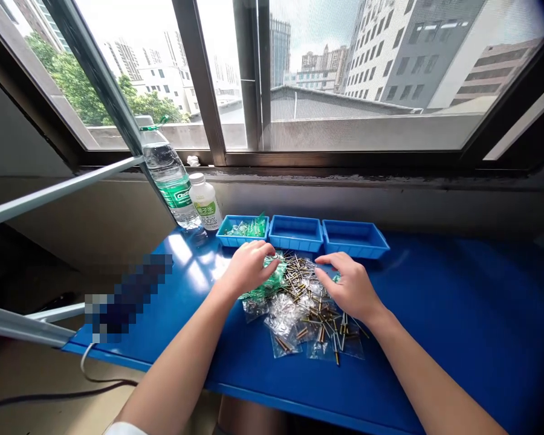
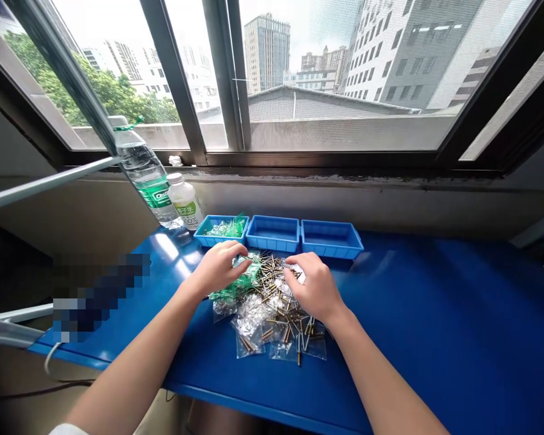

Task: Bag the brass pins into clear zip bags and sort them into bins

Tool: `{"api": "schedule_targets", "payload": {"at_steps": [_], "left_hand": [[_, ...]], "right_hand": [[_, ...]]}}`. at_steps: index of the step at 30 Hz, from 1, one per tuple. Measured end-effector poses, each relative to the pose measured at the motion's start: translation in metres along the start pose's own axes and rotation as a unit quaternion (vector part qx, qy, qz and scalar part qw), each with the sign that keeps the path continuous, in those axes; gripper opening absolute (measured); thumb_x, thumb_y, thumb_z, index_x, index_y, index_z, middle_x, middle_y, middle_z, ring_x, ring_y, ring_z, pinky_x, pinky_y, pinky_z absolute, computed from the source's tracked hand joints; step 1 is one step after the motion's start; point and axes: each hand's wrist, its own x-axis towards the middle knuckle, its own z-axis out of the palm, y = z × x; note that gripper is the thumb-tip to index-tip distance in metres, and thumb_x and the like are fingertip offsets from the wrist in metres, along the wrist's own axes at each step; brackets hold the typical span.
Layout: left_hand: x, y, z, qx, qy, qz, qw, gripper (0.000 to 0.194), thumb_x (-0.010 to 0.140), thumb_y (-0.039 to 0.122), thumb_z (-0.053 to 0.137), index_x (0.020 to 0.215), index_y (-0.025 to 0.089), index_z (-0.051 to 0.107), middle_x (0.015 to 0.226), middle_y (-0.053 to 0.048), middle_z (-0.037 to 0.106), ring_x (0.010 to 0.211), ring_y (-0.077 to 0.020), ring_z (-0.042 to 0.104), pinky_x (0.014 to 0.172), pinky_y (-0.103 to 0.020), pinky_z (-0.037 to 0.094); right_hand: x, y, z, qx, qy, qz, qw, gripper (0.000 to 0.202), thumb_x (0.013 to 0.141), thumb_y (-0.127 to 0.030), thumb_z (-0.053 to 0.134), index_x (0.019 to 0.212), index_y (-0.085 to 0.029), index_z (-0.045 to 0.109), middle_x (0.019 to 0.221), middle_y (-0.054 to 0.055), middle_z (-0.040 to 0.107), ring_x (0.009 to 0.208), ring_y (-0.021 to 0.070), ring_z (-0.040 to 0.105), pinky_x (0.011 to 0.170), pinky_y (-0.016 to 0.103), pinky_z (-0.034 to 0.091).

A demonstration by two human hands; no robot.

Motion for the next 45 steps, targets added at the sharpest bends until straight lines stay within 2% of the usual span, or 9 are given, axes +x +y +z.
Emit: {"api": "schedule_targets", "payload": {"at_steps": [7, 12, 15, 17, 19, 21, 28, 37, 45], "left_hand": [[-0.009, -0.005, -0.013, -0.003, -0.003, -0.127, 0.992, 0.023, 0.091, 0.037, 0.051, 0.098, 0.017, 0.059, 0.104, -0.009, 0.067, 0.100, -0.0259, 0.061, 0.084, -0.040, 0.048], [-0.051, -0.019, -0.025, -0.011, 0.019, -0.226, 0.974, 0.038, 0.090, 0.048, 0.046, 0.108, 0.017, 0.058, 0.112, -0.011, 0.066, 0.107, -0.0273, 0.060, 0.091, -0.040, 0.048], [-0.095, -0.041, -0.035, 0.092, 0.105, -0.334, 0.932, 0.051, 0.083, 0.053, 0.051, 0.117, 0.015, 0.056, 0.117, -0.015, 0.064, 0.110, -0.0315, 0.058, 0.097, -0.043, 0.045], [-0.123, -0.058, -0.044, 0.156, 0.127, -0.431, 0.880, 0.059, 0.081, 0.056, 0.049, 0.122, 0.014, 0.053, 0.122, -0.017, 0.061, 0.117, -0.0367, 0.054, 0.098, -0.047, 0.043], [-0.147, -0.073, -0.054, 0.171, 0.104, -0.515, 0.834, 0.067, 0.080, 0.061, 0.047, 0.127, 0.014, 0.047, 0.128, -0.021, 0.056, 0.124, -0.0422, 0.048, 0.099, -0.052, 0.041], [-0.164, -0.084, -0.062, 0.159, 0.069, -0.558, 0.812, 0.072, 0.078, 0.065, 0.048, 0.131, 0.016, 0.042, 0.134, -0.022, 0.052, 0.130, -0.0448, 0.041, 0.102, -0.056, 0.037], [-0.186, -0.102, -0.068, 0.146, 0.038, -0.502, 0.852, 0.054, 0.080, 0.054, 0.050, 0.122, 0.021, 0.046, 0.123, -0.016, 0.061, 0.128, -0.0399, 0.044, 0.106, -0.055, 0.028], [-0.191, -0.114, -0.071, 0.197, -0.006, -0.560, 0.805, 0.066, 0.081, 0.067, 0.037, 0.127, 0.020, 0.047, 0.127, -0.014, 0.058, 0.126, -0.0407, 0.044, 0.105, -0.049, 0.029], [-0.196, -0.119, -0.067, 0.205, -0.002, -0.553, 0.808, 0.065, 0.082, 0.068, 0.035, 0.128, 0.023, 0.047, 0.130, -0.014, 0.058, 0.126, -0.0399, 0.043, 0.105, -0.052, 0.028]], "right_hand": [[-0.002, 0.001, 0.000, 0.008, -0.004, 0.005, 1.000, 0.016, 0.087, -0.029, 0.058, 0.095, -0.020, 0.068, 0.093, 0.007, 0.072, 0.092, 0.0238, 0.065, 0.076, 0.036, 0.055], [-0.001, 0.001, -0.002, 0.007, -0.009, 0.016, 1.000, 0.016, 0.088, -0.030, 0.057, 0.095, -0.021, 0.068, 0.094, 0.008, 0.072, 0.093, 0.0251, 0.065, 0.077, 0.038, 0.055], [-0.002, 0.002, -0.002, 0.006, -0.011, 0.018, 1.000, 0.016, 0.089, -0.030, 0.057, 0.096, -0.021, 0.068, 0.096, 0.008, 0.072, 0.094, 0.0259, 0.065, 0.077, 0.039, 0.056], [-0.003, 0.002, -0.001, 0.007, -0.015, 0.016, 1.000, 0.016, 0.088, -0.029, 0.057, 0.097, -0.021, 0.067, 0.097, 0.008, 0.071, 0.096, 0.0260, 0.065, 0.077, 0.039, 0.056], [-0.003, 0.002, 0.000, 0.010, -0.019, 0.014, 1.000, 0.017, 0.088, -0.029, 0.057, 0.099, -0.021, 0.067, 0.097, 0.008, 0.071, 0.096, 0.0255, 0.065, 0.077, 0.038, 0.056], [-0.004, 0.002, 0.000, 0.014, -0.023, 0.013, 1.000, 0.017, 0.088, -0.029, 0.057, 0.100, -0.021, 0.067, 0.097, 0.008, 0.071, 0.096, 0.0248, 0.065, 0.078, 0.038, 0.056], [-0.004, 0.002, 0.000, 0.010, -0.017, 0.019, 1.000, 0.018, 0.089, -0.031, 0.057, 0.099, -0.021, 0.068, 0.097, 0.008, 0.071, 0.095, 0.0251, 0.065, 0.078, 0.039, 0.056], [-0.003, 0.003, 0.000, 0.001, -0.018, 0.020, 1.000, 0.017, 0.089, -0.030, 0.057, 0.099, -0.022, 0.068, 0.098, 0.008, 0.072, 0.095, 0.0255, 0.066, 0.078, 0.039, 0.056], [-0.003, 0.002, 0.000, 0.002, -0.024, 0.021, 1.000, 0.018, 0.088, -0.031, 0.057, 0.099, -0.022, 0.068, 0.098, 0.008, 0.072, 0.095, 0.0252, 0.067, 0.076, 0.038, 0.057]]}}
